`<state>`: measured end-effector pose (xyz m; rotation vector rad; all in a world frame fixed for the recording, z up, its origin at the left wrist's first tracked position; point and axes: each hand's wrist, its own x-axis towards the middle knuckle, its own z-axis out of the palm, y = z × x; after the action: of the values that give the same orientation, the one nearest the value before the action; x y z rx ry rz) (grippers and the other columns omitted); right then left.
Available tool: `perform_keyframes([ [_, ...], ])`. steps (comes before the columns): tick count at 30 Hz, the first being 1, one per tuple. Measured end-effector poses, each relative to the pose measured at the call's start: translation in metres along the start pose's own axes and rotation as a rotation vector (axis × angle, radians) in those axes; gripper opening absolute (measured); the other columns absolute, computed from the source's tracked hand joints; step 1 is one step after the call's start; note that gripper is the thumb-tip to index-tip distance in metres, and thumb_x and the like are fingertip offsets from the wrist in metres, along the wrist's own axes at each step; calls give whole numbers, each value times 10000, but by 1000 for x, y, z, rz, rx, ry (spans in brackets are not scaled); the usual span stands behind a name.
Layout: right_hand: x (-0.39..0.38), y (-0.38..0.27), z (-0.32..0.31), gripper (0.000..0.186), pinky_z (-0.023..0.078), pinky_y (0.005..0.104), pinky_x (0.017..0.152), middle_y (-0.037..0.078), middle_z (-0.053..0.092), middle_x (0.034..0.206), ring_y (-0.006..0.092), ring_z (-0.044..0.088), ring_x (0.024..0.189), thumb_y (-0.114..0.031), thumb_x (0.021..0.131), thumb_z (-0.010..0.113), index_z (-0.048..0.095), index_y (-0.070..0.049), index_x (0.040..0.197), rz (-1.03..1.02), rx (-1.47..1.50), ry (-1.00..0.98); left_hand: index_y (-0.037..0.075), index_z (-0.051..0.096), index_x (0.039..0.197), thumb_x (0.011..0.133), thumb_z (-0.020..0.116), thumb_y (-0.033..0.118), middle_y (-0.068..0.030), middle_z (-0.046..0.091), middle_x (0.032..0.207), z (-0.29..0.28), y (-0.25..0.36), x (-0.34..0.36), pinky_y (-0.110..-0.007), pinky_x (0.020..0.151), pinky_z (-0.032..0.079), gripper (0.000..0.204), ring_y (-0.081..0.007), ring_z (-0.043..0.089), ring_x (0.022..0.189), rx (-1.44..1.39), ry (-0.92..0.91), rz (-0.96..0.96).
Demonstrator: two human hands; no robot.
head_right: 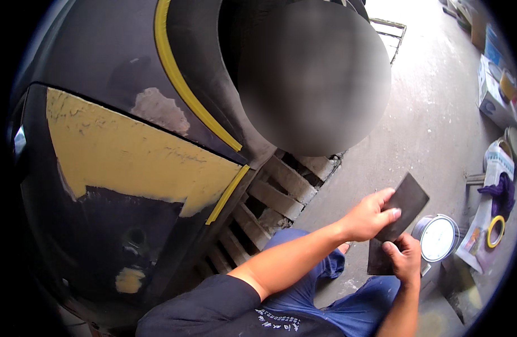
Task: The person applies body filler to a damaged area on the side of a car using a putty knife. They scoop filler from a container, spread it over the sanded area, and smooth it to blend with the surrounding surface.
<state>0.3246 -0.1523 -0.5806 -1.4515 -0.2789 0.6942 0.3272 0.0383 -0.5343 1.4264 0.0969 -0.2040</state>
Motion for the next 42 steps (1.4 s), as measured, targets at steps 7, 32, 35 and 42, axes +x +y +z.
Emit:
perform_keyframes([
  [7, -4, 3, 0, 184, 404, 226, 594, -29, 584, 725, 59, 485, 661, -150, 856, 700, 600, -12, 787, -116, -69, 94, 19, 582, 1069, 832, 603, 77, -178, 662, 884, -14, 27, -28, -359, 734, 494, 246, -257, 641, 804, 450, -155, 13],
  [32, 131, -154, 173, 806, 501, 383, 765, 229, 640, 974, 337, 649, 814, 1, 827, 542, 109, -63, 1503, -809, -599, -288, 50, 661, 912, 902, 504, 469, -227, 658, 936, -109, 18, -125, -476, 803, 471, 448, -416, 616, 909, 930, 214, -332],
  [35, 140, -168, 221, 612, 506, 424, 633, 207, 630, 853, 372, 615, 670, -37, 790, 588, 384, 21, 1364, -998, -773, -231, 49, 663, 911, 905, 486, 469, -221, 662, 943, -112, 14, -139, -494, 829, 468, 455, -409, 621, 923, 990, 187, -380],
  [42, 168, -148, 293, 596, 490, 309, 518, 42, 550, 683, 194, 579, 592, 48, 671, 611, 489, 10, 1253, -1483, -672, -149, 46, 660, 908, 912, 477, 449, -207, 665, 939, -129, 6, -159, -497, 820, 467, 442, -400, 619, 919, 953, 199, -469],
])
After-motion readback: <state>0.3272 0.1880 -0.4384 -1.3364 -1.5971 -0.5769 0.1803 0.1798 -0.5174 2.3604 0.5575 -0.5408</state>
